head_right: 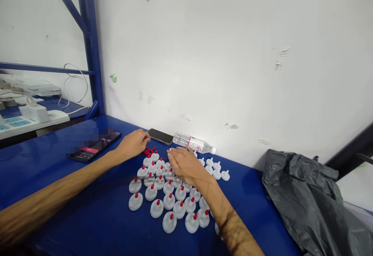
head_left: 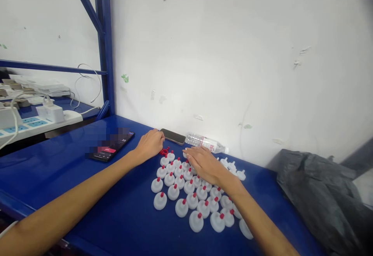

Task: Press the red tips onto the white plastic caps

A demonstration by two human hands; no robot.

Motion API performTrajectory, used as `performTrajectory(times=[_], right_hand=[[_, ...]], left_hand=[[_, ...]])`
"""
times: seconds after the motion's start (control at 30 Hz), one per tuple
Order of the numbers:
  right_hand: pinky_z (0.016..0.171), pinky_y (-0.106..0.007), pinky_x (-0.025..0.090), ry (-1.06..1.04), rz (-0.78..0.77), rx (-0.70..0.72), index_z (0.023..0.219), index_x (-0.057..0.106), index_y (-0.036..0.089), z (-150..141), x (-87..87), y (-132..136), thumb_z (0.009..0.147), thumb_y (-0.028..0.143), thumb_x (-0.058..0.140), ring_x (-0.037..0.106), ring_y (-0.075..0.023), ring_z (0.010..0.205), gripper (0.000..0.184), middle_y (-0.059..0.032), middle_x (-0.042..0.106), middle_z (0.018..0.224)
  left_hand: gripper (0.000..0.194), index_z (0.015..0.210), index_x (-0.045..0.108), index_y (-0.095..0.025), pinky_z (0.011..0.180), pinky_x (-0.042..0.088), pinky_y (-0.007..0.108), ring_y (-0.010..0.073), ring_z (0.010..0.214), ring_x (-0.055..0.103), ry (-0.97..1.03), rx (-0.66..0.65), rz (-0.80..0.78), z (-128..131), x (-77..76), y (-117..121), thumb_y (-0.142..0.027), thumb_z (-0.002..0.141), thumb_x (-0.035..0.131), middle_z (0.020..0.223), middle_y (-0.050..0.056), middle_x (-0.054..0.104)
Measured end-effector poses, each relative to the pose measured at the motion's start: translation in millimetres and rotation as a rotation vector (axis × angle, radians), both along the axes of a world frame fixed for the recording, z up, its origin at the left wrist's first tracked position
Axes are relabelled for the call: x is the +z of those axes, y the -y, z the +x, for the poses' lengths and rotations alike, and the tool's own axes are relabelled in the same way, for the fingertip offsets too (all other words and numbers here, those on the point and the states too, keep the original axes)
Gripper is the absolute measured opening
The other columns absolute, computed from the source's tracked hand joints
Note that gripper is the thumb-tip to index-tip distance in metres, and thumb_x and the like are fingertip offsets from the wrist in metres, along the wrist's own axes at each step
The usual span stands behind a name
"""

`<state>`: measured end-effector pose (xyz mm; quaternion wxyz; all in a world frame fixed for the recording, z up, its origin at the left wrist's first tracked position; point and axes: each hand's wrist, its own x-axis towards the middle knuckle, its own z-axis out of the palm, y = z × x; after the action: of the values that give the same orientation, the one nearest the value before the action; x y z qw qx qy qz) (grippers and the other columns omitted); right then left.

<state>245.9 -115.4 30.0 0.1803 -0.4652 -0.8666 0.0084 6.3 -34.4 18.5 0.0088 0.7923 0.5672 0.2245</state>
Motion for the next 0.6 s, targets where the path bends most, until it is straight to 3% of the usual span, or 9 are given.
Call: performTrajectory(times=[0.13, 0.33, 0.6], right_hand=[[0.119, -0.058, 0.033, 0.008, -0.068, -0.023, 0.133, 0.064, 0.024, 3.8, 3.7, 1.9, 0.106, 0.036, 0.029, 0.055, -0.0268, 0.136, 0.046, -0.0069, 0.068, 0.138], [0.121, -0.057, 0.027, 0.020, -0.111, -0.028, 0.130, 0.066, 0.023, 6.0, 4.0, 0.8, 0.106, 0.037, 0.025, 0.052, -0.0266, 0.138, 0.049, -0.0055, 0.070, 0.135], [0.113, -0.049, 0.035, 0.036, -0.058, 0.004, 0.122, 0.069, 0.025, 4.0, 2.4, 1.5, 0.106, 0.033, 0.029, 0.055, -0.0238, 0.131, 0.044, -0.0035, 0.074, 0.126]], left_hand=[[0.023, 0.096, 0.067, -0.021, 0.077, 0.048, 0.034, 0.0258, 0.095, 0.066, -0.028, 0.003, -0.061, 0.6, 0.2, 2.2, -0.013, 0.087, 0.047, 0.099, 0.009, 0.071], [0.024, 0.089, 0.069, -0.021, 0.072, 0.048, 0.031, 0.0243, 0.088, 0.069, -0.050, 0.006, -0.145, 0.2, 0.1, 0.9, -0.008, 0.079, 0.051, 0.097, 0.008, 0.074], [0.020, 0.080, 0.069, -0.021, 0.070, 0.048, 0.032, 0.0257, 0.085, 0.070, -0.067, 0.002, -0.161, 2.1, 1.6, 4.1, -0.010, 0.078, 0.052, 0.094, 0.009, 0.076]])
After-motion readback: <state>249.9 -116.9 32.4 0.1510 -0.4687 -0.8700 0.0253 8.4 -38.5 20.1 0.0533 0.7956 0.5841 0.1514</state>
